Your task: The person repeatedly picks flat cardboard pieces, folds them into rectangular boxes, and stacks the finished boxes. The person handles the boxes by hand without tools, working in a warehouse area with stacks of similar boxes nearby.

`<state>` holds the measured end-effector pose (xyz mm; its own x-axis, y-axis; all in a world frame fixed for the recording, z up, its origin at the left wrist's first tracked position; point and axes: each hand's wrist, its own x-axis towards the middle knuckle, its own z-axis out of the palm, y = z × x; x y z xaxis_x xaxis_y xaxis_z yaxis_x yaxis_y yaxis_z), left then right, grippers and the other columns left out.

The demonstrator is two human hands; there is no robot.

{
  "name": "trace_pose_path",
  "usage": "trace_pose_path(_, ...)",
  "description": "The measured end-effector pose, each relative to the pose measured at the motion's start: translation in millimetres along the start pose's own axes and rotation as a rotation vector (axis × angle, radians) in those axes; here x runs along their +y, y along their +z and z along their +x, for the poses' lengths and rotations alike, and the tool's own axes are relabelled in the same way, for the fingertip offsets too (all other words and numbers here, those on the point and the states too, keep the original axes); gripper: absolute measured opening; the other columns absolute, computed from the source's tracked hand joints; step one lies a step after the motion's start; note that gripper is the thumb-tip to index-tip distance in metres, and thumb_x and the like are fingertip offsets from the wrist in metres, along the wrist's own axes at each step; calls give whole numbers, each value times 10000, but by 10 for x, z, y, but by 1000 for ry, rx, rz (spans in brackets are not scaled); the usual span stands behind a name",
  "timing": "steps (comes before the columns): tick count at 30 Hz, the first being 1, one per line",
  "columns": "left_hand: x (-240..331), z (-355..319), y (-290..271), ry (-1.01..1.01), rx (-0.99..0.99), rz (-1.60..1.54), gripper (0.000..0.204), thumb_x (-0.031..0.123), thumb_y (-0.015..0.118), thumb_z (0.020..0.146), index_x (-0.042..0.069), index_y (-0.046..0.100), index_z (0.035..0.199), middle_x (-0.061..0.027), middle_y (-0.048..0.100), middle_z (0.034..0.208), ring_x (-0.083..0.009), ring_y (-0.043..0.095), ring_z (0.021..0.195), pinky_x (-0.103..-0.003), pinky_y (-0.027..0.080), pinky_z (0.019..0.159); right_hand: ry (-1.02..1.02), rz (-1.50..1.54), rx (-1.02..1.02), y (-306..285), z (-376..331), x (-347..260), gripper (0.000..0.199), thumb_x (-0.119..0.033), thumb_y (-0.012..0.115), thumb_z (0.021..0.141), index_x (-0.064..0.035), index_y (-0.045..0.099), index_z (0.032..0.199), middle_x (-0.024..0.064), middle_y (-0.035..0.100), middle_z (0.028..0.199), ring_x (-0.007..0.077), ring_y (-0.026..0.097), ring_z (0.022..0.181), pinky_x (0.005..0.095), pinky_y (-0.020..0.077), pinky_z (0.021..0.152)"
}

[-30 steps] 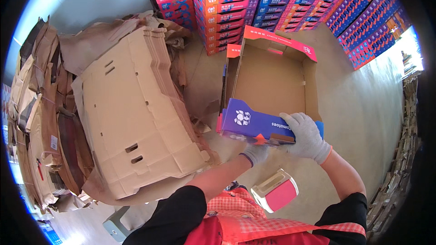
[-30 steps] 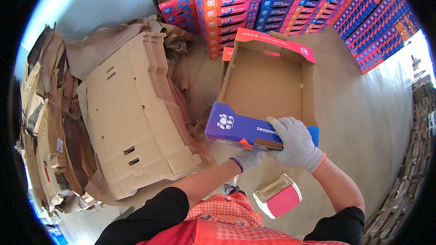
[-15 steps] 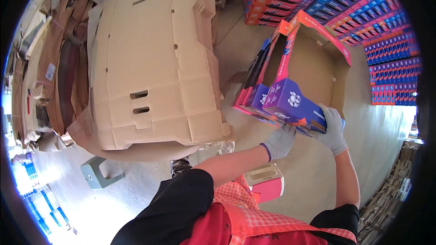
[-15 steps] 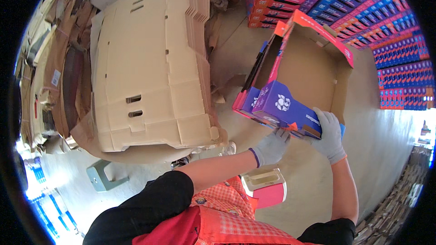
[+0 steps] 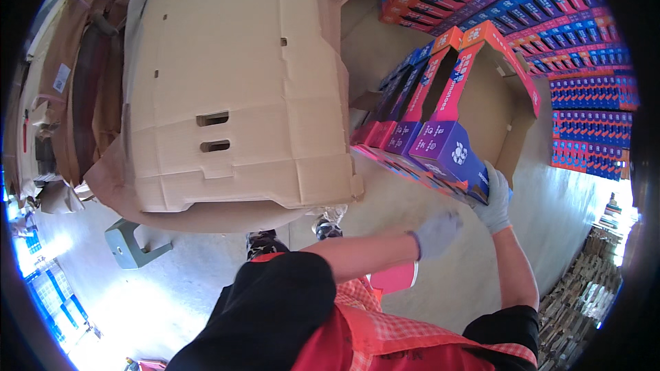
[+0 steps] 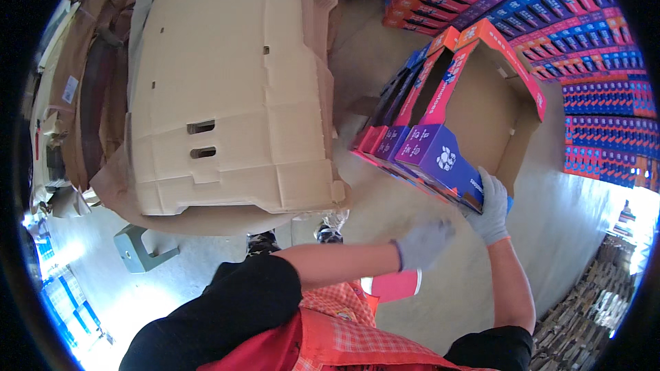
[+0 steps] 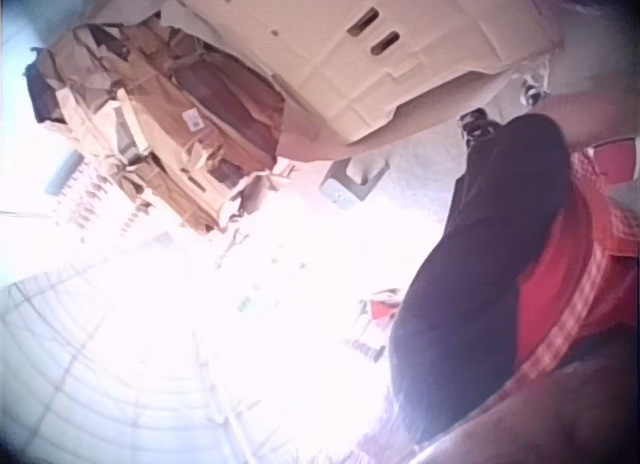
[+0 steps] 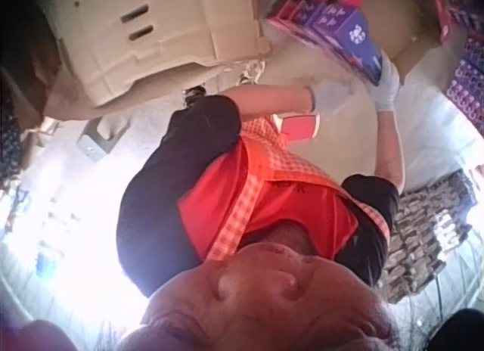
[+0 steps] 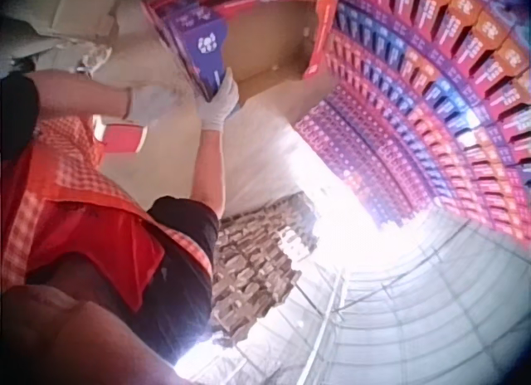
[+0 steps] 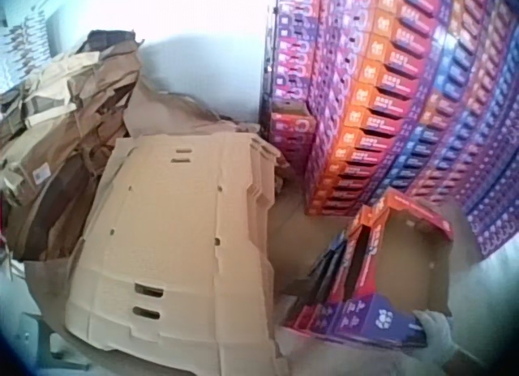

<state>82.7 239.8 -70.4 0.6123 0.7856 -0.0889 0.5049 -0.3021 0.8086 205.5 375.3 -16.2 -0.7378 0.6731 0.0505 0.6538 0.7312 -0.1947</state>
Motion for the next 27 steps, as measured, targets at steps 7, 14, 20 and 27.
trace_pose_path(7, -472, -2492, -479, -98, 750, 48, 545, 210, 688, 808, 54, 548, 1311, -218, 480, 1402, -360, 411, 1354, -548, 320, 1111, -117, 310, 169, -224, 282, -1077, 618, -237, 800, 697, -19, 590, 1236, 183, 612, 1171, 367, 565, 1127, 469, 428, 984)
trace_pose_path(14, -2334, -5049, -2082, -1338, 1300, 990, 965, 473, 667, 865, 46, 139, 1550, -261, 271, 1551, -383, 274, 1440, -569, 220, 1149, 200, 581, 124, 997, 1967, -2504, 650, -277, 744, 808, 15, 495, 1332, 242, 555, 1308, 391, 518, 1238, 434, 401, 1063)
trace_pose_path(20, -2957, -5321, -2124, -947, 1449, -474, 593, 368, 576, 959, -60, 499, 1363, -198, 541, 1366, -278, 466, 1312, -356, 343, 1102, 586, 498, -69, 1247, 2520, -2585, 887, -431, 694, 847, 32, 284, 1482, 272, 434, 1446, 393, 427, 1346, 418, 372, 1097)
trace_pose_path(27, -2193, -5829, -2083, -429, 1389, -1287, 521, 346, 598, 945, -47, 562, 1284, -159, 585, 1312, -248, 575, 1184, -329, 447, 1013, 704, 1371, -356, 609, 1944, -2354, 660, -226, 658, 895, 22, 383, 1442, 153, 640, 1239, 243, 648, 1079, 396, 512, 946)
